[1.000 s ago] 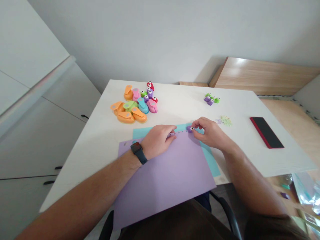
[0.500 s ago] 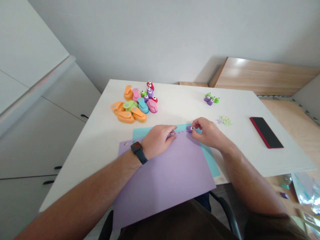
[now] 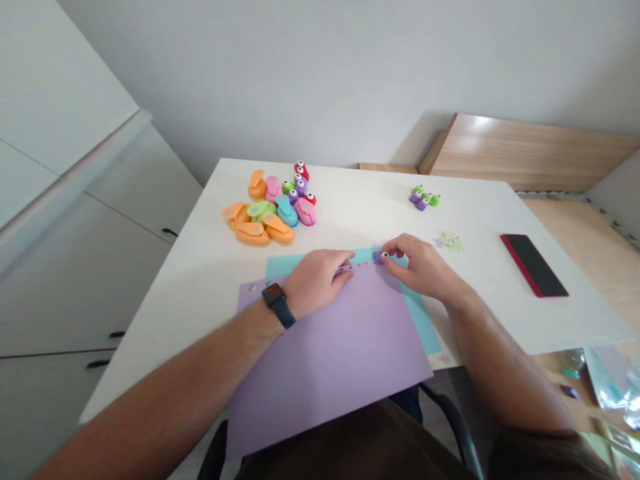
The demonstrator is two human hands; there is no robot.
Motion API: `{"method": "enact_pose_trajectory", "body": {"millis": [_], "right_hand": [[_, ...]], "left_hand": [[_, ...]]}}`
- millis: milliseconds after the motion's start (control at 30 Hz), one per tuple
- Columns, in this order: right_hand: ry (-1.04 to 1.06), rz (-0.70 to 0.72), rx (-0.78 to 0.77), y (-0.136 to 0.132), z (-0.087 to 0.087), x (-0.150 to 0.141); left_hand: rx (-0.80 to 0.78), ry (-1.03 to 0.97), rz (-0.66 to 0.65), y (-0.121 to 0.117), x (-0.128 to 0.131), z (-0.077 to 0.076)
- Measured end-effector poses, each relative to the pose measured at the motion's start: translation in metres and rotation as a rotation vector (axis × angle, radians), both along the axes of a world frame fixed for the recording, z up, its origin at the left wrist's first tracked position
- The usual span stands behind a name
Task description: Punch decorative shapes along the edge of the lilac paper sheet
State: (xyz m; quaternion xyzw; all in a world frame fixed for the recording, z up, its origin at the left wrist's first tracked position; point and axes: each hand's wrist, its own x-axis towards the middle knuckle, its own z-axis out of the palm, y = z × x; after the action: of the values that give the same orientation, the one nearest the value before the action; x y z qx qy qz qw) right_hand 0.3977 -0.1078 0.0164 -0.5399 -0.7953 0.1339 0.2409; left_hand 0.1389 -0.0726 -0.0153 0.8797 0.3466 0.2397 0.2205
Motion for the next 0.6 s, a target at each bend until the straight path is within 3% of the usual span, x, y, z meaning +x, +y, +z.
{"method": "enact_pose_trajectory", "body": {"millis": [600], "right_hand": [[0.069, -0.307, 0.07, 0.0064, -0.0042, 0.0079]], "left_hand": [[-0.007, -0.019, -0.012, 0.0002, -0.0006, 0.0]]}}
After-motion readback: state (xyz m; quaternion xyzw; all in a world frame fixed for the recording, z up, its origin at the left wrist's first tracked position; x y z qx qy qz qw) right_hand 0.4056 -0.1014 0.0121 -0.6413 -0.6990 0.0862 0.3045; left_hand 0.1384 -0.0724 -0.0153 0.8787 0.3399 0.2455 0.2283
